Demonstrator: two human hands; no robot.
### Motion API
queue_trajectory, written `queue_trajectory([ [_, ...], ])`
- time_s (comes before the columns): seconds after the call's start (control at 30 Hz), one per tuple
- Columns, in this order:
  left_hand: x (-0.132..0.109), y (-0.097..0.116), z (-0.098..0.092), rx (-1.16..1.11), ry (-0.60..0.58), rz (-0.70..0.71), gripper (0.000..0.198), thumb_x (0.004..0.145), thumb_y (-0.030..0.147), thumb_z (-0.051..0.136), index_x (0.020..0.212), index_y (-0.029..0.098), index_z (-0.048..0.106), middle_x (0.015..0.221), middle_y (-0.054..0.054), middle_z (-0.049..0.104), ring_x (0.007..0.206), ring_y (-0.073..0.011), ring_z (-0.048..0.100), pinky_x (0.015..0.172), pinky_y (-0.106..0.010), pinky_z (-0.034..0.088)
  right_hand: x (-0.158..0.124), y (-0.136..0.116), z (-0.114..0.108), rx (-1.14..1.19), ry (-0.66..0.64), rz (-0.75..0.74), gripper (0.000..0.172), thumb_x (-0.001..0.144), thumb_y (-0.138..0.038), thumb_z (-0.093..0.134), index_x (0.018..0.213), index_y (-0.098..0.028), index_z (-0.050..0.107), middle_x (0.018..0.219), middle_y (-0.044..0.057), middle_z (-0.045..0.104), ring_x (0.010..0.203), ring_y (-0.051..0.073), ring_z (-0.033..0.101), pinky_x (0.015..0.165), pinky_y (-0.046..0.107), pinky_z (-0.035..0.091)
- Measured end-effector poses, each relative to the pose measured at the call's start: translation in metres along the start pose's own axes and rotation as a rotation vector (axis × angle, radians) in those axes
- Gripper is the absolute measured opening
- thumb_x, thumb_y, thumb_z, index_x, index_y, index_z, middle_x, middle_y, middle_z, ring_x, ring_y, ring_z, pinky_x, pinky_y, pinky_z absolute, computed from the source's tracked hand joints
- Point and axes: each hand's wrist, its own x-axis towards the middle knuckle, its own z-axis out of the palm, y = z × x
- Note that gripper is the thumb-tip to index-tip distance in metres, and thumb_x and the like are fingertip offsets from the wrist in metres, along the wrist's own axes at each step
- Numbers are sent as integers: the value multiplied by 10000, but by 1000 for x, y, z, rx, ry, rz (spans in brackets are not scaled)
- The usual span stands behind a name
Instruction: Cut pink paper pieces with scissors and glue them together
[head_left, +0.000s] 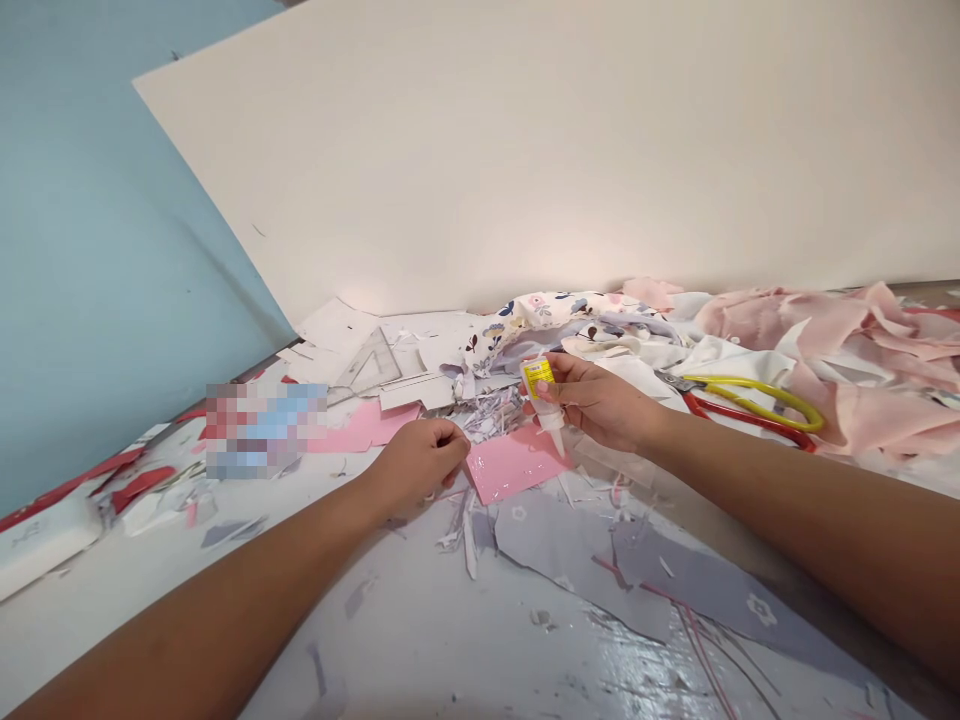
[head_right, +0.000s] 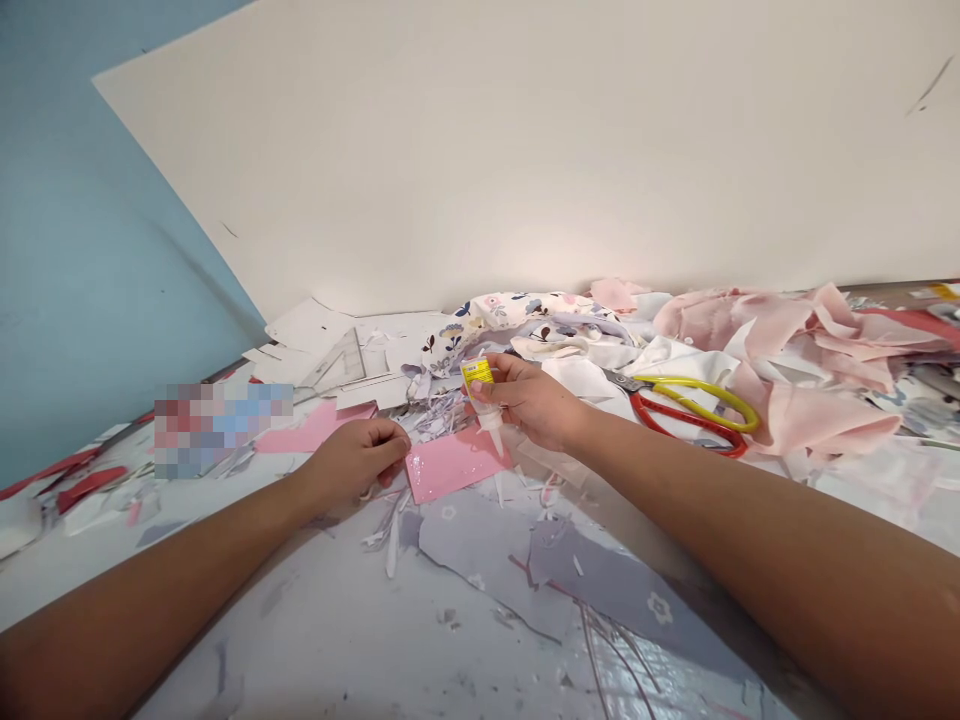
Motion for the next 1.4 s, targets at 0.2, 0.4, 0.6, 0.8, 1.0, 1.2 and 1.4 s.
queue_trajectory([
  [0.2,0,3,0,-8,-5,-40,181,684,329,417,600,180,474,475,24,487,382,-72,349,357,-185,269,-1,0,1,-5,16,0,212,640,-147,636,824,-229,569,733,-31,571,629,108,591,575,215,459],
  [0.4,-1,2,0,-5,-9,-41,174,684,329,409,596,191,467,477,32,484,389,-75,340,350,-181,266,-1,1,0,-17,28,-15,199,635,-171,653,801,-242,568,734,-29,590,648,129,594,579,238,443],
  [0.6,-1,3,0,-2,-17,-24,177,686,325,408,592,187,463,479,27,482,397,-75,343,357,-181,273,-1,1,-1,-30,32,-20,206,631,-173,657,806,-233,566,732,-36,581,641,118,589,575,229,433],
  [0.8,-1,2,1,-2,-12,-34,181,684,332,411,596,185,470,485,20,482,395,-77,340,352,-184,277,1,2,-1,-27,31,-29,220,619,-179,666,804,-235,561,724,-48,569,627,109,586,568,225,425],
  [1.0,-1,3,1,-8,-16,-34,175,681,329,415,592,188,468,479,27,479,388,-73,339,358,-186,275,2,1,0,-16,45,-43,246,620,-166,658,829,-240,550,739,-48,569,630,109,587,561,225,419],
  [1.2,-1,4,1,-5,-25,-37,180,674,336,420,584,187,470,468,30,470,386,-74,341,360,-189,282,6,2,-1,-35,17,-109,247,621,-191,664,836,-235,550,743,-36,581,655,113,568,597,241,422],
  [1.4,0,2,1,-15,-31,-48,179,679,338,423,593,188,470,473,30,461,378,-72,332,352,-190,271,9,1,-3,-73,13,-133,239,640,-202,655,848,-233,543,745,-41,572,657,109,574,554,223,402],
])
